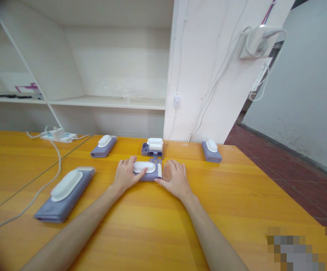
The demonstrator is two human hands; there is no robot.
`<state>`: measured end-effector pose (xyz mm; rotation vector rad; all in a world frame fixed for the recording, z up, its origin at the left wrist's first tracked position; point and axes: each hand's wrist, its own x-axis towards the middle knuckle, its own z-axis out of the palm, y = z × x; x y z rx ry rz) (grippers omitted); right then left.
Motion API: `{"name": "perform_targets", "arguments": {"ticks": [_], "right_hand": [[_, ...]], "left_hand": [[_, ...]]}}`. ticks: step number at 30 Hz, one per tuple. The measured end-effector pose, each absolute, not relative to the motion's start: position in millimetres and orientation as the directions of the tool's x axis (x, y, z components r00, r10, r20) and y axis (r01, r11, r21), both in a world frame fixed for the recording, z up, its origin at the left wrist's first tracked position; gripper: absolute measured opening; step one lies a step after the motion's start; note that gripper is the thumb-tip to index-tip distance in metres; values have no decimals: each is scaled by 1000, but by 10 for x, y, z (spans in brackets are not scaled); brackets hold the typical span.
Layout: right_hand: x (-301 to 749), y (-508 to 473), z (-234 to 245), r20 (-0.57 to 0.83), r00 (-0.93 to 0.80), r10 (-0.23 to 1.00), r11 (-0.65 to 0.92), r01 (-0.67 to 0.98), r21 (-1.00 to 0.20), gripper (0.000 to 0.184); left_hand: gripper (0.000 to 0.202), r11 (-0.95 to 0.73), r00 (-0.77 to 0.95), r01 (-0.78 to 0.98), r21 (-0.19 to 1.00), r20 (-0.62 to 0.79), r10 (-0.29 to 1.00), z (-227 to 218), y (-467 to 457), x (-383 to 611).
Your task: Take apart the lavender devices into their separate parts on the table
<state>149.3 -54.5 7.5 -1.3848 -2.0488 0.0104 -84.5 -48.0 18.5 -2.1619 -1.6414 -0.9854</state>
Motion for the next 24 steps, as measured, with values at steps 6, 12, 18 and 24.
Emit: {"name": "perform_targets", "arguments": {"ticks": [6, 12, 18, 24], "right_hand": [[1423, -639, 149, 462, -405, 789, 518, 843, -147, 75], [1407, -661, 184, 470, -424, 774, 529, 841, -114, 72], [1365, -714, 247, 482, -415, 772, 518, 850, -98, 67], [1358, -723, 261, 485, -397, 779, 495, 865, -87, 63]], "left_hand": [[50, -412, 223, 894, 176, 624, 749, 184, -480, -863], [50, -461, 266, 871, 168, 628, 732, 199, -499, -861], [50, -491, 304, 861, 131, 642, 704, 205, -513, -872], [50, -503, 318, 855, 124, 641, 699, 200, -513, -880]]}}
